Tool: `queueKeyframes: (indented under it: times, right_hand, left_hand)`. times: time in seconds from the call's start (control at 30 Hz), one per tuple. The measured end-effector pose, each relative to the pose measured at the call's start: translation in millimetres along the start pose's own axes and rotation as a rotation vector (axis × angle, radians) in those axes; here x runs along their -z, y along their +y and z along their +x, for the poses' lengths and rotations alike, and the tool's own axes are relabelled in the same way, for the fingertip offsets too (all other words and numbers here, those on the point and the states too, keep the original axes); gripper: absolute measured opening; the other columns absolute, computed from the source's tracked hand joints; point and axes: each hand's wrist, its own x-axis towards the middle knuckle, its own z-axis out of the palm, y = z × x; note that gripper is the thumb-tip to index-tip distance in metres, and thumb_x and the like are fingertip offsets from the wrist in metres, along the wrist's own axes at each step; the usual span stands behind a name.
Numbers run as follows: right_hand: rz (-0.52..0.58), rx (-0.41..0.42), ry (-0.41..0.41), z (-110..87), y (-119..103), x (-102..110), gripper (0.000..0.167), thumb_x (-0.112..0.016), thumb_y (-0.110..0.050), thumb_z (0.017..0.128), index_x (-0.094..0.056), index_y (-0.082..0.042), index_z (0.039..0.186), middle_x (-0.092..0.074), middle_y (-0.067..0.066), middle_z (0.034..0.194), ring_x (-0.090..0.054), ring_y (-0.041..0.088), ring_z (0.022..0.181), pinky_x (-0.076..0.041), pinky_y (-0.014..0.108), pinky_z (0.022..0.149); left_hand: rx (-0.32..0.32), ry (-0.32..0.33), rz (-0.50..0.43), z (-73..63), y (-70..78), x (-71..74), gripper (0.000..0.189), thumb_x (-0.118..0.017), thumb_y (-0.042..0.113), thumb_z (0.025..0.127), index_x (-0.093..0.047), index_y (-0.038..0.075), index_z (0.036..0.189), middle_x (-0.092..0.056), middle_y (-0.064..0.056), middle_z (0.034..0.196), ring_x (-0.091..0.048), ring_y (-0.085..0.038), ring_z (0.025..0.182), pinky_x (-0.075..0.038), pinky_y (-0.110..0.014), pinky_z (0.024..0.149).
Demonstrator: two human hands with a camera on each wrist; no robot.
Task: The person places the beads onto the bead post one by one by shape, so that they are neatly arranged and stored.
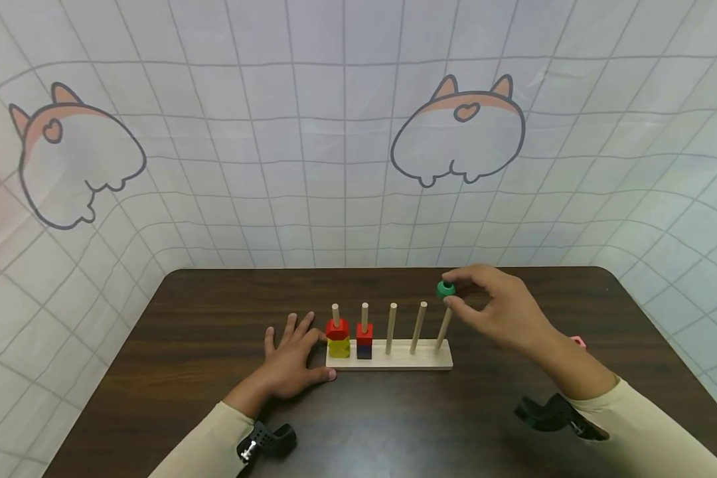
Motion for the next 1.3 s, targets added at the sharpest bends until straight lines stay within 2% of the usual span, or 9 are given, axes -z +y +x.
queueKeyframes:
  times: [0.17, 0.43, 0.73, 0.97, 1.3]
  right_hand:
    - [-0.005, 0.023, -0.004, 4.1, -4.0, -3.9, 0.038, -0.083, 0.001, 0.083, -0.07, -0.004, 0.118, -0.071, -0.002, 0.106, -0.071, 0.012, 0.089, -0.059, 0.039, 0.076]
    - [0.047, 0.036, -0.024, 10.8, -14.1, -13.9, 0.039, -0.084, 0.0, 0.083, -0.07, -0.003, 0.119, -0.07, 0.0, 0.107, -0.071, 0.011, 0.09, -0.058, 0.032, 0.078]
    - [0.088, 0.026, -0.073, 16.4, -22.0, -22.8, 0.037, -0.08, -0.001, 0.087, -0.068, -0.002, 0.122, -0.07, 0.002, 0.109, -0.071, 0.012, 0.091, -0.059, 0.034, 0.076]
    - [0.082, 0.023, -0.058, 19.4, -25.6, -28.2, 0.035, -0.08, 0.0, 0.088, -0.069, -0.002, 0.121, -0.071, 0.002, 0.109, -0.072, 0.015, 0.092, -0.059, 0.039, 0.078]
    - [0.097, -0.007, -0.061, 21.5, -31.3, -36.8, 0.034, -0.08, -0.003, 0.088, -0.069, -0.004, 0.121, -0.07, 0.003, 0.11, -0.071, 0.017, 0.093, -0.058, 0.037, 0.081]
  left_hand:
    - [-0.005, 0.0, -0.001, -0.9, 1.4, 0.9, 0.055, -0.077, 0.054, 0.088, -0.058, 0.024, 0.13, -0.014, -0.012, 0.17, 0.007, -0.039, 0.155, 0.014, -0.07, 0.111]
    - [0.006, -0.006, 0.0, -2.4, 1.9, 2.4, 0.054, -0.077, 0.053, 0.088, -0.058, 0.024, 0.129, -0.014, -0.013, 0.17, 0.007, -0.039, 0.155, 0.013, -0.071, 0.111]
    - [0.001, -0.011, -0.013, -1.5, 1.8, 3.6, 0.054, -0.078, 0.053, 0.087, -0.058, 0.024, 0.129, -0.014, -0.013, 0.17, 0.007, -0.039, 0.155, 0.013, -0.071, 0.111]
    - [0.004, -0.02, -0.012, -0.2, 3.1, 3.9, 0.055, -0.077, 0.053, 0.087, -0.058, 0.024, 0.13, -0.013, -0.013, 0.17, 0.008, -0.039, 0.155, 0.014, -0.071, 0.111]
    - [0.01, -0.018, -0.012, -1.1, 3.2, 3.7, 0.054, -0.078, 0.052, 0.087, -0.058, 0.024, 0.128, -0.014, -0.013, 0.17, 0.007, -0.04, 0.155, 0.013, -0.071, 0.111]
